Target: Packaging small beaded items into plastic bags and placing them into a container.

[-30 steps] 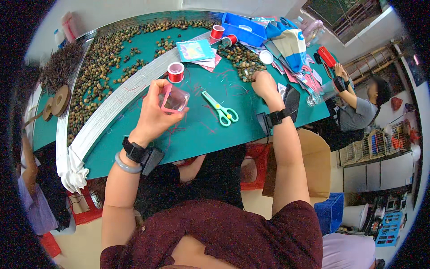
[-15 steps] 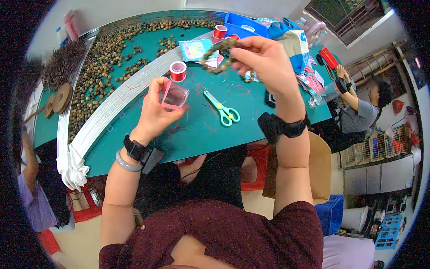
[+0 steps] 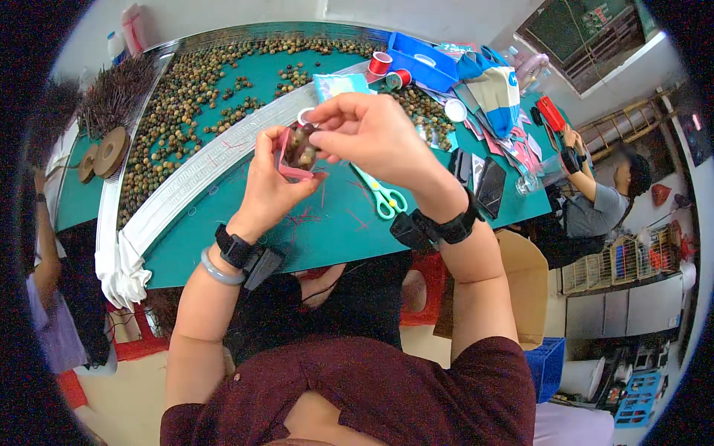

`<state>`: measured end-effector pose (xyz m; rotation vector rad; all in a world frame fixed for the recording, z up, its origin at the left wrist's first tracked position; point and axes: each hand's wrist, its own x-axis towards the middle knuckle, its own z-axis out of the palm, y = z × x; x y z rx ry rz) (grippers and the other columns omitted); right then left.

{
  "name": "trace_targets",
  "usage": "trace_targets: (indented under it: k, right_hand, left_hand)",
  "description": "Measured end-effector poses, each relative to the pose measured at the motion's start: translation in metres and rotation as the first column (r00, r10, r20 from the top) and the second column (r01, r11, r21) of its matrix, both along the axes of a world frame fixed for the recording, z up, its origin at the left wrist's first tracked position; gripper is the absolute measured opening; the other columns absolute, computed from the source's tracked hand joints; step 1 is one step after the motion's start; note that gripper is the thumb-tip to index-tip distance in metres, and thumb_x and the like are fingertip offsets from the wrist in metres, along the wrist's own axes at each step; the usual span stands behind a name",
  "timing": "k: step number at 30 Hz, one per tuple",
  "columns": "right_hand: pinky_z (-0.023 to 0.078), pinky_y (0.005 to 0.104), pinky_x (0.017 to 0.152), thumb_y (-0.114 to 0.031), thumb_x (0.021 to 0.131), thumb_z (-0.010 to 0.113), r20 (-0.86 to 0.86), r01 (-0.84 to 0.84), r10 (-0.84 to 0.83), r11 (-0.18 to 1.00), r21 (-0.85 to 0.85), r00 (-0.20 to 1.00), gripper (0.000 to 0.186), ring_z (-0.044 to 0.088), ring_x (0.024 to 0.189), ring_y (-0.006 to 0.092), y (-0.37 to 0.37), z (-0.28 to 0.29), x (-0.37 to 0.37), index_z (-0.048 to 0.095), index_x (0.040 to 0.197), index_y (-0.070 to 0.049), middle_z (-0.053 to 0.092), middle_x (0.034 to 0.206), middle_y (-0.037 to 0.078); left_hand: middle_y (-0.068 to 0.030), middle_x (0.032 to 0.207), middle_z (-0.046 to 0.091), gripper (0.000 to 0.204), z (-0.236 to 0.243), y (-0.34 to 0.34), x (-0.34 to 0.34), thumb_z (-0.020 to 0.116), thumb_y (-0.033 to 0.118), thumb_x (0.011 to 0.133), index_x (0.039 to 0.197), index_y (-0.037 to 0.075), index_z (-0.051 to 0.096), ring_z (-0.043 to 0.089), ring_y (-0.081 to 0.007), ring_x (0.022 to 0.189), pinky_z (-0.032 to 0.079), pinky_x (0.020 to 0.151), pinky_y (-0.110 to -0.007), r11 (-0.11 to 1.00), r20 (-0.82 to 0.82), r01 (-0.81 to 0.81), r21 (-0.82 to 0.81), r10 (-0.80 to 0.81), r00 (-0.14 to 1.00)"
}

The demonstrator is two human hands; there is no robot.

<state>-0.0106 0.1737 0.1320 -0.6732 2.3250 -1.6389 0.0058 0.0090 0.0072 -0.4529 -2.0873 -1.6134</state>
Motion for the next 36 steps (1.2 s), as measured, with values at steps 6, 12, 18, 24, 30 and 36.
trace_targets:
  k: [6,12,18,24,30,36]
  right_hand:
    - [0.051,0.0288,0.065,-0.014,0.080,0.072,-0.492,0.132,-0.006,0.966,0.222,0.870,0.028,0.064,0.074,0.0141,0.001,-0.019,0.011,0.067,0.103,0.000,0.068,0.087,0.009]
    - [0.053,0.0336,0.065,-0.010,0.078,0.071,-0.536,0.169,-0.003,0.950,0.261,0.844,0.021,0.066,0.074,0.0208,-0.009,-0.046,0.013,0.067,0.096,0.000,0.066,0.090,0.015]
    - [0.052,0.0268,0.064,0.001,0.080,0.062,-0.381,0.150,-0.089,0.980,0.133,0.920,0.032,0.064,0.074,0.0127,0.004,-0.038,0.012,0.062,0.112,-0.002,0.068,0.083,0.009]
    - [0.053,0.0300,0.069,-0.005,0.081,0.064,-0.301,0.067,-0.004,0.978,0.200,0.954,0.021,0.066,0.079,0.0177,-0.002,-0.043,0.011,0.065,0.100,0.003,0.068,0.087,0.014]
    - [0.050,0.0318,0.065,-0.012,0.084,0.066,-0.338,0.138,-0.059,0.967,0.214,0.939,0.016,0.062,0.071,0.0174,0.001,-0.044,0.005,0.066,0.092,0.002,0.066,0.080,0.013]
    - [0.043,0.0223,0.058,-0.011,0.085,0.068,-0.212,0.169,-0.116,0.953,0.252,0.970,0.014,0.053,0.066,0.0056,0.012,-0.050,0.002,0.064,0.089,0.002,0.062,0.076,0.003]
  left_hand:
    - [-0.0159,0.106,0.056,0.071,0.006,0.001,0.004,0.088,0.014,0.060,0.112,0.001,0.041,0.059,-0.0268,0.098,0.050,0.083,-0.037,0.997,0.145,0.005,0.075,-0.016,0.989]
    - [-0.0115,0.095,0.062,0.075,0.005,0.003,0.002,0.087,0.017,0.064,0.119,-0.001,0.041,0.065,-0.0222,0.086,0.054,0.075,-0.033,0.997,-0.130,-0.071,-0.021,0.067,0.989]
    - [0.0007,0.088,0.064,0.022,0.005,-0.003,0.001,0.070,0.017,0.088,0.102,0.002,0.061,0.058,-0.0056,0.079,0.050,0.069,-0.023,0.865,0.134,0.200,0.461,-0.291,0.947]
    - [0.0028,0.079,0.063,0.016,0.006,-0.008,0.004,0.066,0.018,0.091,0.091,0.002,0.065,0.054,-0.0021,0.071,0.046,0.063,-0.020,0.893,0.173,0.168,0.417,-0.260,0.950]
    - [0.0031,0.081,0.062,0.016,0.003,-0.007,0.000,0.064,0.017,0.093,0.094,0.001,0.064,0.053,-0.0023,0.072,0.045,0.063,-0.020,0.807,0.194,0.200,0.556,-0.360,0.913]
    - [0.0023,0.083,0.062,0.014,0.002,-0.006,-0.004,0.061,0.015,0.095,0.095,0.001,0.063,0.053,-0.0028,0.074,0.044,0.065,-0.019,0.793,0.206,0.103,0.600,-0.278,0.938]
